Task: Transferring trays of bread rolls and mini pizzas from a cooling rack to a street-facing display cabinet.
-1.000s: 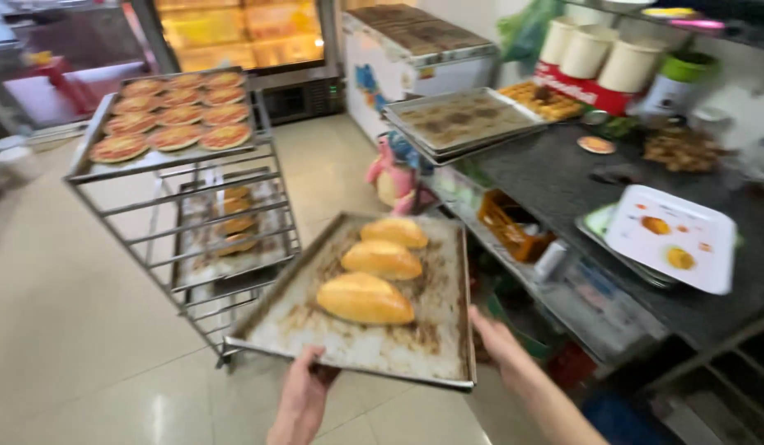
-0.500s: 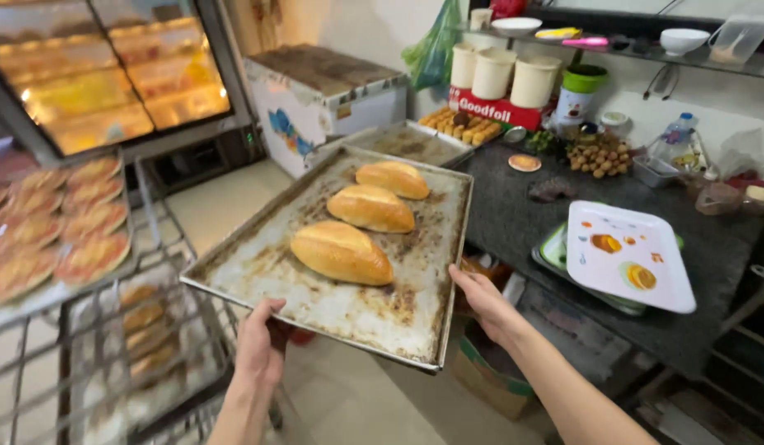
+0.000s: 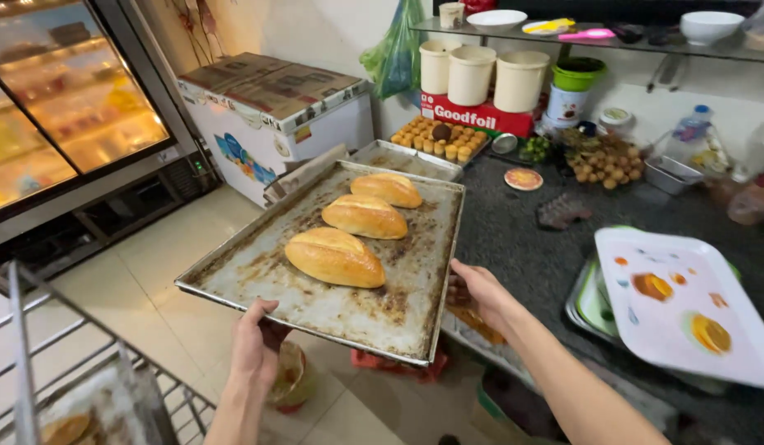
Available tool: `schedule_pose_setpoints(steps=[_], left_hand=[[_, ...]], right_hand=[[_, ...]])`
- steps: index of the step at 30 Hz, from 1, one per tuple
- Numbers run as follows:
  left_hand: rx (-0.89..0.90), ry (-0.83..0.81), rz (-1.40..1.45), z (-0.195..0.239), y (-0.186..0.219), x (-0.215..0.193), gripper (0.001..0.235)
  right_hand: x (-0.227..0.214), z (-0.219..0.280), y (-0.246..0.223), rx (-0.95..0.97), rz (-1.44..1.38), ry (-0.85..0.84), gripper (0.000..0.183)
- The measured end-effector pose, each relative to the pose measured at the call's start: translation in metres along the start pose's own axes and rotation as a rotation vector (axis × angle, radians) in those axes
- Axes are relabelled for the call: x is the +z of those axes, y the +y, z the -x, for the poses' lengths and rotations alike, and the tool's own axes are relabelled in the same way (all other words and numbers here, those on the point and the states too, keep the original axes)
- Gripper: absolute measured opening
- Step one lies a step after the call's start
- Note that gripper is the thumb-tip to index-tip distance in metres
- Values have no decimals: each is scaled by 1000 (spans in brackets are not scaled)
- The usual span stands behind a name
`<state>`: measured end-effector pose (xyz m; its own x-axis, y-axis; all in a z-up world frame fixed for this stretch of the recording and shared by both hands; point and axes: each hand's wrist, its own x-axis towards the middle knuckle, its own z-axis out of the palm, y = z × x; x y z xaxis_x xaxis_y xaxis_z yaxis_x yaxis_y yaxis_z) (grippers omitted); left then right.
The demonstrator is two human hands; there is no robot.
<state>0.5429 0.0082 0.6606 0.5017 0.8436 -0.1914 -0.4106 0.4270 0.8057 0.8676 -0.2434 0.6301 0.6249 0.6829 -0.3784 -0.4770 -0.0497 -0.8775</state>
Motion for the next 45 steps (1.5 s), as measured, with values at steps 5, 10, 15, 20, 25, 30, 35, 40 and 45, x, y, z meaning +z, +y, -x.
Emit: schedule_pose_setpoints(steps=[5, 10, 15, 20, 25, 30, 35, 40, 45], left_hand=[[-37, -14, -62, -123, -17, 23, 6], [-90, 45, -86, -214, -42, 32, 8], [-125, 12, -102, -278, -49, 49, 9], [-193, -20, -147, -340, -43, 67, 7], [-238, -90, -173, -436, -83, 9, 12], [-423, -141, -268, -437, -59, 12, 27], [-673, -259, -849, -439, -39, -4, 51], [-718, -329, -1068, -455, -38, -18, 67], [-723, -387, -1225, -479, -39, -42, 66]], right_hand=[[-9, -121, -14, 9, -23, -47, 29], [-16, -205, -24, 118, 174, 96, 26], [-13, -250, -36, 95, 108, 82, 26], [15, -275, -57, 137, 145, 216, 27], [27, -317, -35, 114, 92, 246, 29], [20, -355, 10, 80, 334, 285, 29], [10, -372, 42, 70, 650, 387, 34], [31, -356, 26, 139, 1075, 555, 37], [47, -324, -1, 86, 985, 503, 40]])
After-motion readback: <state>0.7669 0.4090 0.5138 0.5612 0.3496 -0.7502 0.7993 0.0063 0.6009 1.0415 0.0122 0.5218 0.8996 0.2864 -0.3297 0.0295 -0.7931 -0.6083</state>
